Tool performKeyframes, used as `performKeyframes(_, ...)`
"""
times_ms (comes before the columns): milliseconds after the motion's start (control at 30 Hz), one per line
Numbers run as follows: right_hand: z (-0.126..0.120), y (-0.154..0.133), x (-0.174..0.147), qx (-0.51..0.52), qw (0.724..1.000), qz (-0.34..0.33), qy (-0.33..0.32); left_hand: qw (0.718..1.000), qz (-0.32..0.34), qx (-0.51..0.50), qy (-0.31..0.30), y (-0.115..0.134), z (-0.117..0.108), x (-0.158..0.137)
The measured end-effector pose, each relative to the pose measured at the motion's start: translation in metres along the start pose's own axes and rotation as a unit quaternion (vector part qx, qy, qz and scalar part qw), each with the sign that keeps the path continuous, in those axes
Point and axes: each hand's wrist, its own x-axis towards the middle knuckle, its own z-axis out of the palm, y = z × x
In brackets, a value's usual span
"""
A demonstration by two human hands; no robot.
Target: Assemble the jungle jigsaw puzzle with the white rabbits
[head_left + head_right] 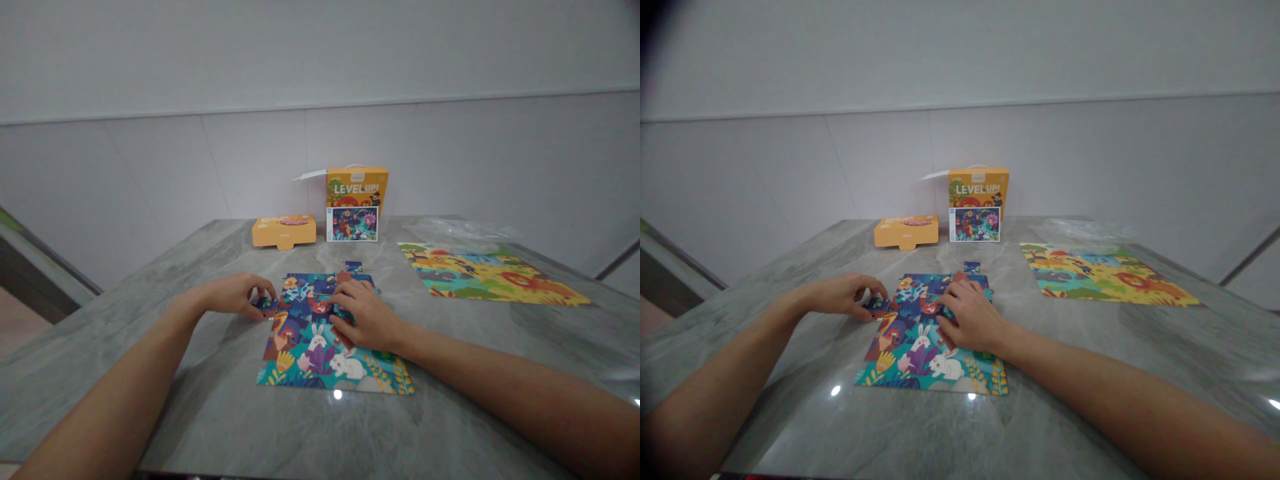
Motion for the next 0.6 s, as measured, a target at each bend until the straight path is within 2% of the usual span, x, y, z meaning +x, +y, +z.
performKeyframes(267, -0.0002, -0.0002, 0.0011, 0.0, 1.0, 0.0, 0.0, 1.0, -0.007, -0.012, -0.011, 0.0031, 0.002, 0.0015)
performKeyframes(600, -0.0021, -0.0015, 0.0014, 0.002, 1.0, 0.002, -0.009, 1.0, -0.006, 0.002, 0.008, 0.007, 0.0004, -0.0026)
